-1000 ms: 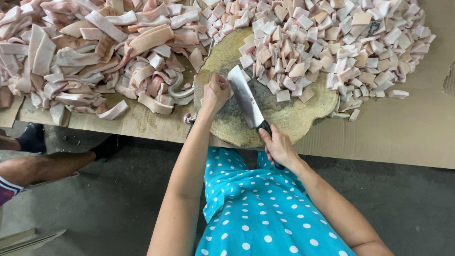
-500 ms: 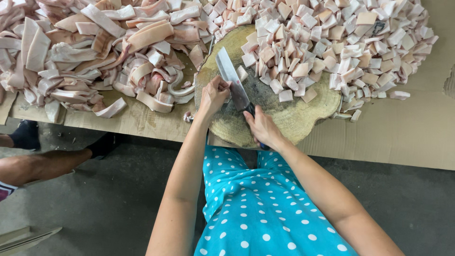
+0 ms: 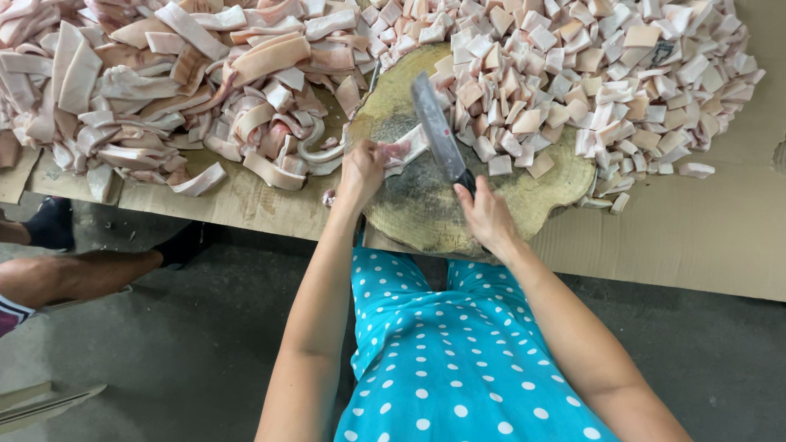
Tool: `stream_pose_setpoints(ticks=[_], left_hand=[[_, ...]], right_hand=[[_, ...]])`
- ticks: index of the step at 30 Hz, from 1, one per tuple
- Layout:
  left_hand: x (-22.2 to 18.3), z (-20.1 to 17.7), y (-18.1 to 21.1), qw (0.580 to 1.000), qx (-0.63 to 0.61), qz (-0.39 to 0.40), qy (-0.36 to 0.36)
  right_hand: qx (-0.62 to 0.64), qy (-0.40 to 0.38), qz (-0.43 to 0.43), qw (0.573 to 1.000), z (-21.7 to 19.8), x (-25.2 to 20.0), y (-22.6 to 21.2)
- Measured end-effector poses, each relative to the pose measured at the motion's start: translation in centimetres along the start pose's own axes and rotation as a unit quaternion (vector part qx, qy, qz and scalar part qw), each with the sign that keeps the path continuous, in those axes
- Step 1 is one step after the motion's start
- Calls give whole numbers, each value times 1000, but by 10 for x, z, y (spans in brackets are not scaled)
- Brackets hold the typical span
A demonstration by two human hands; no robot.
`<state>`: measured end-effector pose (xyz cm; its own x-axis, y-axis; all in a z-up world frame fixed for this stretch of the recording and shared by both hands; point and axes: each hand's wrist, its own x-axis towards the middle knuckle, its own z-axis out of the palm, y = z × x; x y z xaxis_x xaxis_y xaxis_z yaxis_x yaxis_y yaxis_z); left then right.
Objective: The person cuts long strips of processed pork rind into small cubes using a knife on a wooden block.
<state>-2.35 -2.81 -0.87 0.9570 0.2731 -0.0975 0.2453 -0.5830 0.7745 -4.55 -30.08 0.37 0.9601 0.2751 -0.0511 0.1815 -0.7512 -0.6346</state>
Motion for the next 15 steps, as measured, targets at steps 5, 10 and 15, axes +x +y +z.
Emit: stream_pose_setpoints(ticks=[5,10,15], left_hand=[[17,43,11,981,186,-38,30],[15,28,2,1000,-3,-3,27],[3,21,2,997,-14,33,69]], right_hand=[[184,-117,158,963,-30,-41,-23],[249,-160,173,939,-33,-63,-40],[209,-175,180,945,-27,-69,-45]])
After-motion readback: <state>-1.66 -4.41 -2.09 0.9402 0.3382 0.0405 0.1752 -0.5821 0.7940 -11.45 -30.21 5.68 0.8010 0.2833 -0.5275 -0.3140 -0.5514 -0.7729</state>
